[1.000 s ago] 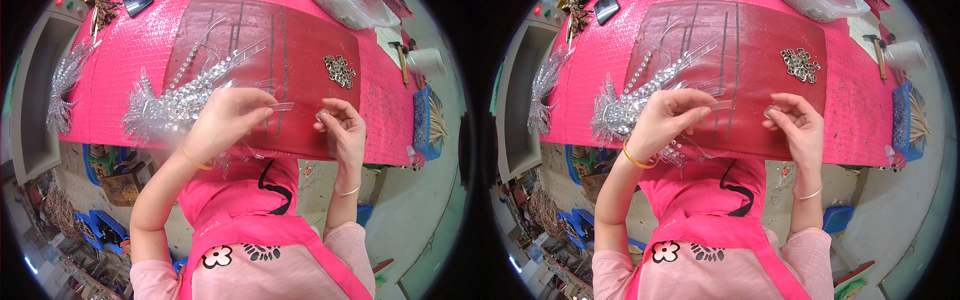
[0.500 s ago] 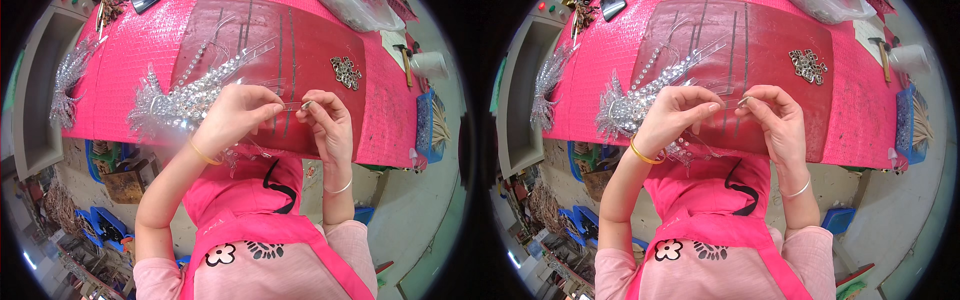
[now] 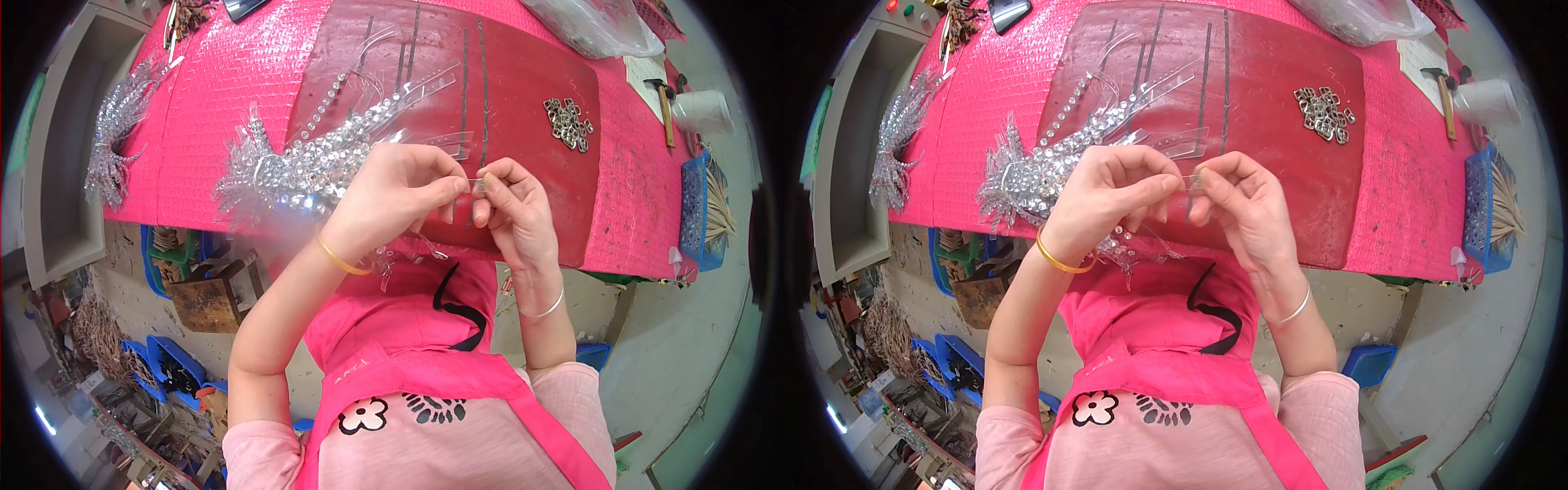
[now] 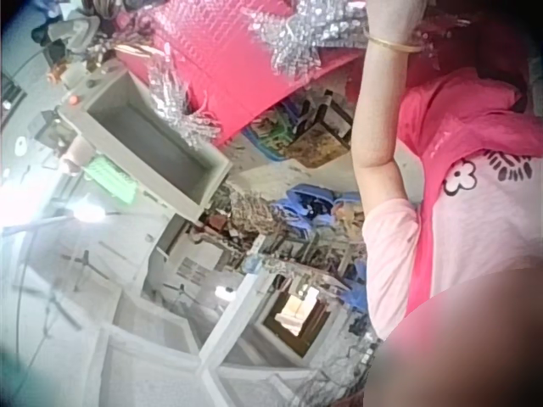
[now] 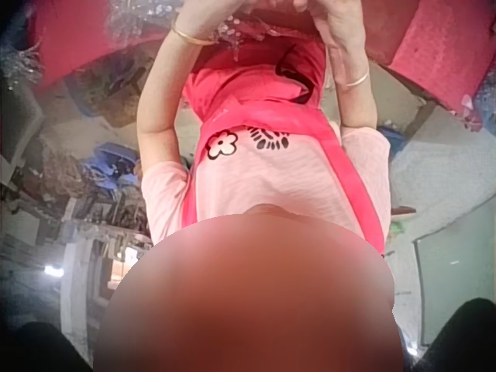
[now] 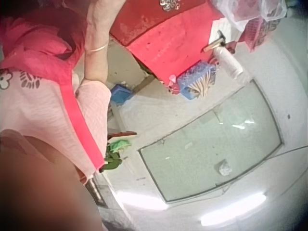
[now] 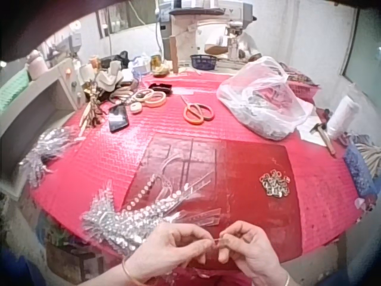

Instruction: The recorder is threading beads onto silver tinsel stems to create decorative shoe ornaments.

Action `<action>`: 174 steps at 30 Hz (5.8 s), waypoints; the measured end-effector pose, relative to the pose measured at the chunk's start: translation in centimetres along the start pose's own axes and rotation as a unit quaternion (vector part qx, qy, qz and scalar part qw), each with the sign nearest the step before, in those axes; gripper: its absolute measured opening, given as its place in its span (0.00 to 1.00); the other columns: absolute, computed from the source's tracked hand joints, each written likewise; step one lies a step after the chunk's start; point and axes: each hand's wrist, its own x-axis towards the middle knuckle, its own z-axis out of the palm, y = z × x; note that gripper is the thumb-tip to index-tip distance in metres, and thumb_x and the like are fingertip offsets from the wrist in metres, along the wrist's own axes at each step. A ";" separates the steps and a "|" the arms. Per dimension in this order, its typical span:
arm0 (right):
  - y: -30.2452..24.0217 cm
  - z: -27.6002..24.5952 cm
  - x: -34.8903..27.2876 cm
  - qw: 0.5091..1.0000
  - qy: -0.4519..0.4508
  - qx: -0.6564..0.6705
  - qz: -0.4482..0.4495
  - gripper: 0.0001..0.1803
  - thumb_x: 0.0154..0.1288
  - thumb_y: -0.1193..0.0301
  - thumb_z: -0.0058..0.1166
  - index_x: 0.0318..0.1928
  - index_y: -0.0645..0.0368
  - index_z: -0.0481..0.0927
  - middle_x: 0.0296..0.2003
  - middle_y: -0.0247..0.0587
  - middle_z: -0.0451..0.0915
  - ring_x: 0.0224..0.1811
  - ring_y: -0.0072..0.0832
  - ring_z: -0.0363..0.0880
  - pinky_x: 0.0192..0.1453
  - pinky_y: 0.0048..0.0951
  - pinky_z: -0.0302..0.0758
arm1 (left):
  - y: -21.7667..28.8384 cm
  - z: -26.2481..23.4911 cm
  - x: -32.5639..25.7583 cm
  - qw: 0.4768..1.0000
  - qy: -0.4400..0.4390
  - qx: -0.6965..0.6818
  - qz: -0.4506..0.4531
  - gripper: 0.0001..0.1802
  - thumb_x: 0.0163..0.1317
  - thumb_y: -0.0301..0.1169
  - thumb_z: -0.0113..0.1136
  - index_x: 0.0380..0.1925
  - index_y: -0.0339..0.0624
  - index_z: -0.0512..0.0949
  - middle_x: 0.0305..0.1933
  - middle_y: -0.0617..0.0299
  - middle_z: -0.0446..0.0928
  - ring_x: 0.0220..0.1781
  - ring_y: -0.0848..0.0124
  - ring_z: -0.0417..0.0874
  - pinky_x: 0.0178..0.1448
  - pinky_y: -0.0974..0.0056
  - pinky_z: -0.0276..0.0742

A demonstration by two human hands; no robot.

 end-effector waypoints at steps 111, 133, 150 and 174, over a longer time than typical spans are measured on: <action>1.0 1.8 2.6 0.661 0.056 -0.700 -0.265 0.10 0.47 0.76 0.58 0.33 0.57 0.76 0.32 0.36 0.70 0.39 0.36 0.68 0.41 0.35 0.65 | -4.0 -2.1 -5.8 0.787 -0.065 0.530 0.311 0.07 0.46 0.33 0.63 0.24 0.44 0.77 0.29 0.63 0.75 0.38 0.65 0.76 0.44 0.62 0.72; -8.0 -10.2 0.9 0.710 0.272 -0.604 -0.239 0.07 0.55 0.76 0.55 0.37 0.62 0.77 0.28 0.34 0.77 0.26 0.18 0.71 0.32 0.21 0.69 | -0.6 -0.7 -2.2 0.759 0.149 0.568 0.283 0.09 0.46 0.19 0.57 0.30 0.37 0.73 0.28 0.55 0.74 0.33 0.60 0.76 0.35 0.62 0.72; -3.9 -7.1 -4.2 0.760 0.264 -0.551 -0.223 0.06 0.54 0.78 0.56 0.35 0.64 0.78 0.32 0.37 0.74 0.27 0.22 0.71 0.30 0.21 0.68 | 0.0 2.2 1.0 0.900 0.036 0.383 0.206 0.06 0.51 0.25 0.59 0.29 0.34 0.76 0.21 0.55 0.76 0.20 0.69 0.76 0.27 0.69 0.71; -1.1 -2.0 -2.7 0.941 0.140 -0.283 -0.124 0.05 0.57 0.85 0.51 0.35 0.68 0.76 0.34 0.41 0.79 0.37 0.24 0.79 0.42 0.22 0.77 | 0.0 0.4 1.3 0.982 -0.006 0.183 0.049 0.07 0.56 0.25 0.57 0.32 0.31 0.77 0.27 0.62 0.78 0.28 0.78 0.78 0.34 0.74 0.75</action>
